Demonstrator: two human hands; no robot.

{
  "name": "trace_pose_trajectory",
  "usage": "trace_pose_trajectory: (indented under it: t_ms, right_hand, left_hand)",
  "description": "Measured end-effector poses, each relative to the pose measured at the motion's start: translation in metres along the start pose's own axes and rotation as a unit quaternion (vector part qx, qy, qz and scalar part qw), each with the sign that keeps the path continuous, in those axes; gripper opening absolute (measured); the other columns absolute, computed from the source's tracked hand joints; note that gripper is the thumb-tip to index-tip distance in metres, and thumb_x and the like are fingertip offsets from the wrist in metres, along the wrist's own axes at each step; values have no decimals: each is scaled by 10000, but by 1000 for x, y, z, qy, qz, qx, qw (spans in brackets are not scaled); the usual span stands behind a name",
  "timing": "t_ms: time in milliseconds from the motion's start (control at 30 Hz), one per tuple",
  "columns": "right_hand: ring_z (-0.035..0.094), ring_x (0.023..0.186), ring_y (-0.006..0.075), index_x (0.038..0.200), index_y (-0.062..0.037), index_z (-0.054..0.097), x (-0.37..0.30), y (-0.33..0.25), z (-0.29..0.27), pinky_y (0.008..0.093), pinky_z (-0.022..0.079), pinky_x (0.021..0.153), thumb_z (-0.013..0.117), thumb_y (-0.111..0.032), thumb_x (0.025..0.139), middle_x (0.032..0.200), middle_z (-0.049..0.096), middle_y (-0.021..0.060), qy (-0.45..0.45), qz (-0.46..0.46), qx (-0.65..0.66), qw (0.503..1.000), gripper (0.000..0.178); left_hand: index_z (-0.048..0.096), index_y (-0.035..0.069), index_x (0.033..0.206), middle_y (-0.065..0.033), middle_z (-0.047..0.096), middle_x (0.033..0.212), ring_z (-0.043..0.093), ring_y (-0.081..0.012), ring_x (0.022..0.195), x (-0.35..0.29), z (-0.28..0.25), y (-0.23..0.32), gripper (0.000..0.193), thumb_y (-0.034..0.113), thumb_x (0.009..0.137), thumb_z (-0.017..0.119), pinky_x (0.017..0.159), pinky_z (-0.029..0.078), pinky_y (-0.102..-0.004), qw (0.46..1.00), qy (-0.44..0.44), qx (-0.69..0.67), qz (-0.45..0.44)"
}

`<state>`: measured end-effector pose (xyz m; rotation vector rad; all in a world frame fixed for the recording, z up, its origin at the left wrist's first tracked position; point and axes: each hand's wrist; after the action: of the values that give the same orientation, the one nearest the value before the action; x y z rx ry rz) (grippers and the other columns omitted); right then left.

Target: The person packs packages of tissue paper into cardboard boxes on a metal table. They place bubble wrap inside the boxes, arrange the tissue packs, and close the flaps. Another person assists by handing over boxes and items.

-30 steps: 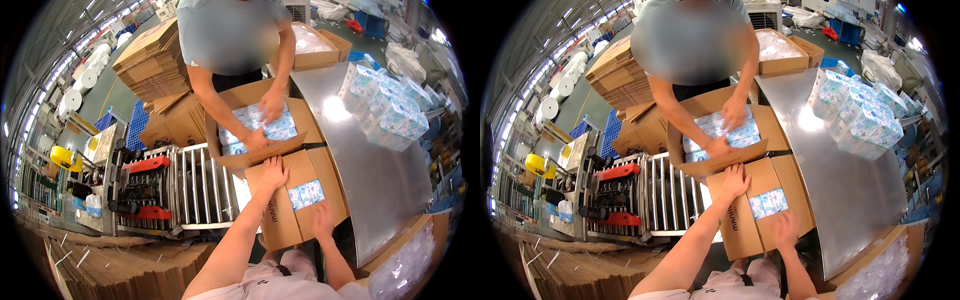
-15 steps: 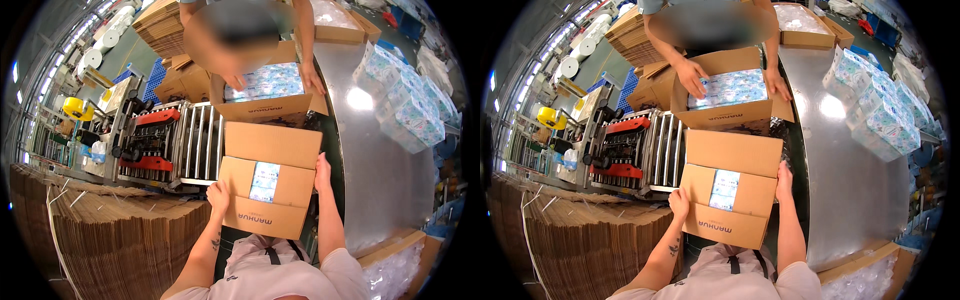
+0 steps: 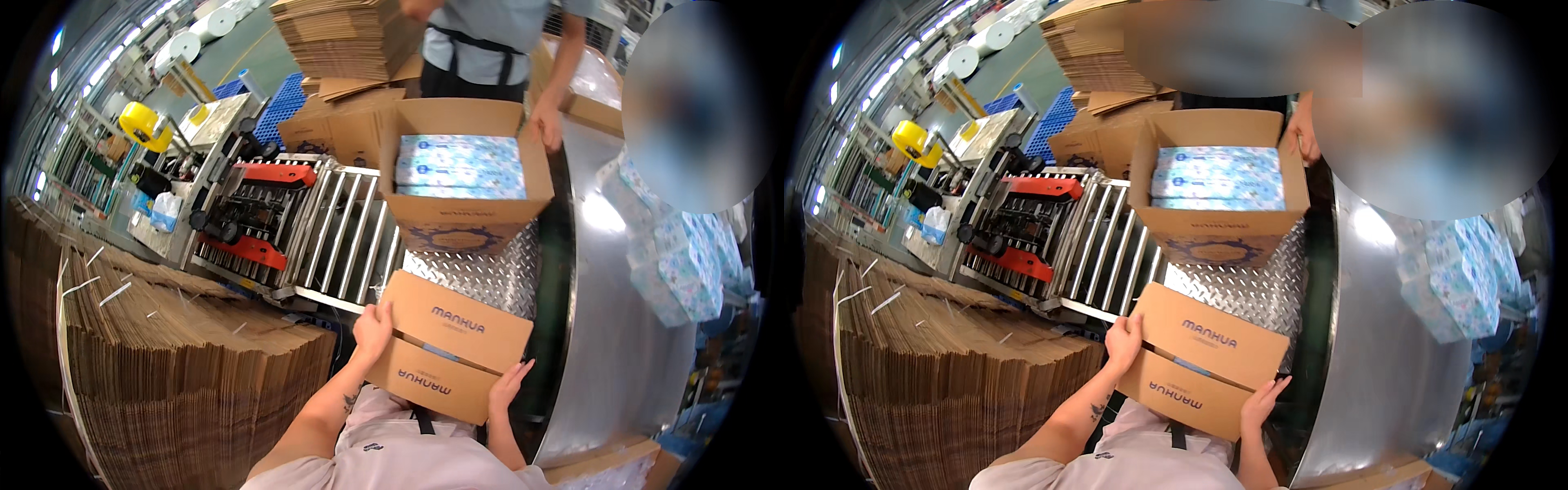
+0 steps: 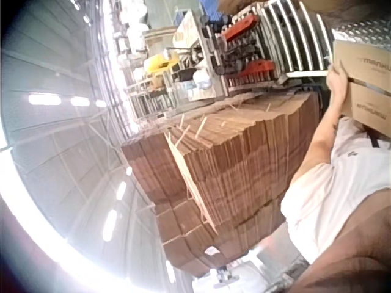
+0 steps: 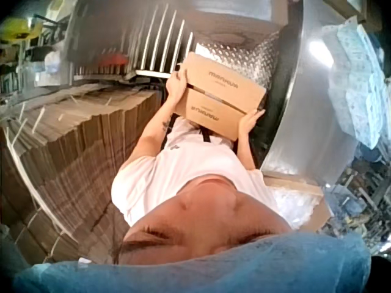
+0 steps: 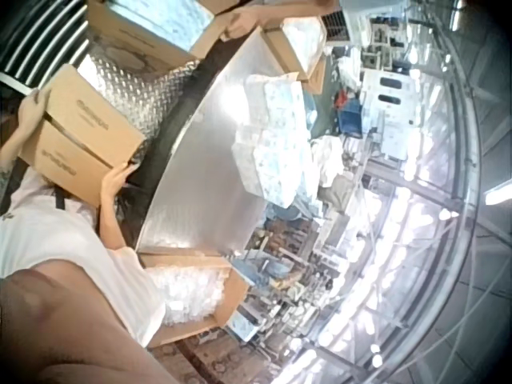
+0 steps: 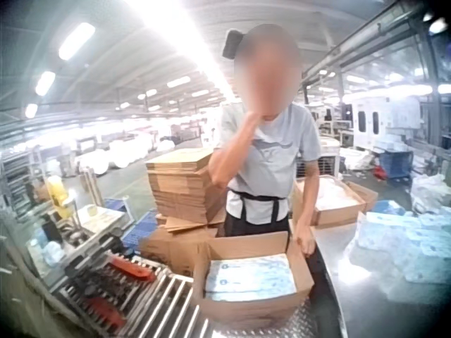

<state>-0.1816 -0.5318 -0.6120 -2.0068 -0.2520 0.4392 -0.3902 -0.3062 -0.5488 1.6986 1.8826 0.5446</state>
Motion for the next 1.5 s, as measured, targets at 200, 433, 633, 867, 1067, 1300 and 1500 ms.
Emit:
trace_pose_trajectory:
  t_ms: [200, 433, 633, 867, 1067, 1300, 1500]
  right_hand:
    - [530, 1049, 310, 1235, 49, 381, -54, -13, 107, 379, 415, 899, 354, -243, 1009, 1129, 521, 251, -44, -11, 29, 999, 370]
    - [450, 1168, 424, 1330, 130, 211, -67, -138, 358, 444, 372, 981, 413, -247, 978, 1260, 376, 384, -116, -83, 58, 988, 554]
    - [522, 1020, 493, 1275, 130, 253, -47, -196, 506, 475, 446, 851, 427, -257, 962, 1127, 472, 397, -179, -161, -16, 971, 527]
    - [542, 1011, 475, 1296, 110, 238, -18, -255, 572, 495, 448, 856, 426, -291, 951, 1130, 497, 376, -298, -138, -116, 937, 562]
    - [610, 971, 324, 1247, -2, 432, -26, -209, 461, 389, 469, 825, 455, -233, 967, 1058, 602, 205, -502, -250, 111, 820, 363]
    - [631, 846, 124, 1086, -16, 513, -14, -189, 231, 265, 501, 773, 515, -175, 949, 920, 634, 64, -547, -93, 115, 824, 210]
    - [621, 840, 177, 1129, -21, 474, -25, -353, 125, 304, 492, 738, 571, -86, 897, 909, 617, 85, -458, -415, 203, 760, 260]
  left_hand:
    - [605, -6, 859, -256, 629, 752, 618, -437, 757, 124, -35, -23, 479, 469, 859, 538, 700, 484, -491, 998, -1, 54, 39]
    - [470, 84, 1264, -171, 386, 1381, 365, -339, 1262, 305, -91, -34, 520, 334, 834, 621, 995, 288, -536, 935, 161, 155, 274]
    - [315, 106, 1427, -157, 234, 1503, 217, -333, 1387, 335, -77, -89, 730, 558, 869, 446, 1102, 105, -555, 934, 22, 230, 273]
    - [307, 89, 1429, -158, 251, 1496, 207, -318, 1392, 416, -92, -101, 663, 480, 904, 415, 1125, 120, -481, 948, 61, 234, 205]
    - [314, 121, 1428, -92, 280, 1496, 220, -249, 1394, 463, -131, -140, 592, 444, 934, 353, 1127, 79, -517, 953, 35, 267, 140]
    - [303, 66, 1419, -233, 212, 1483, 181, -393, 1381, 299, -142, -67, 670, 234, 844, 605, 1067, 163, -593, 939, 154, 198, 236]
    - [442, 13, 1307, -228, 296, 1450, 256, -405, 1353, 101, -301, -3, 576, 88, 773, 645, 1086, 194, -533, 882, 215, 276, 315]
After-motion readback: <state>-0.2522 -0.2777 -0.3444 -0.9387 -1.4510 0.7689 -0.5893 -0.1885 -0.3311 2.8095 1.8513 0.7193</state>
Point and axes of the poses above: each hand's wrist, its own x-axis towards the middle knuckle, its own z-axis out of the palm, y = z × x
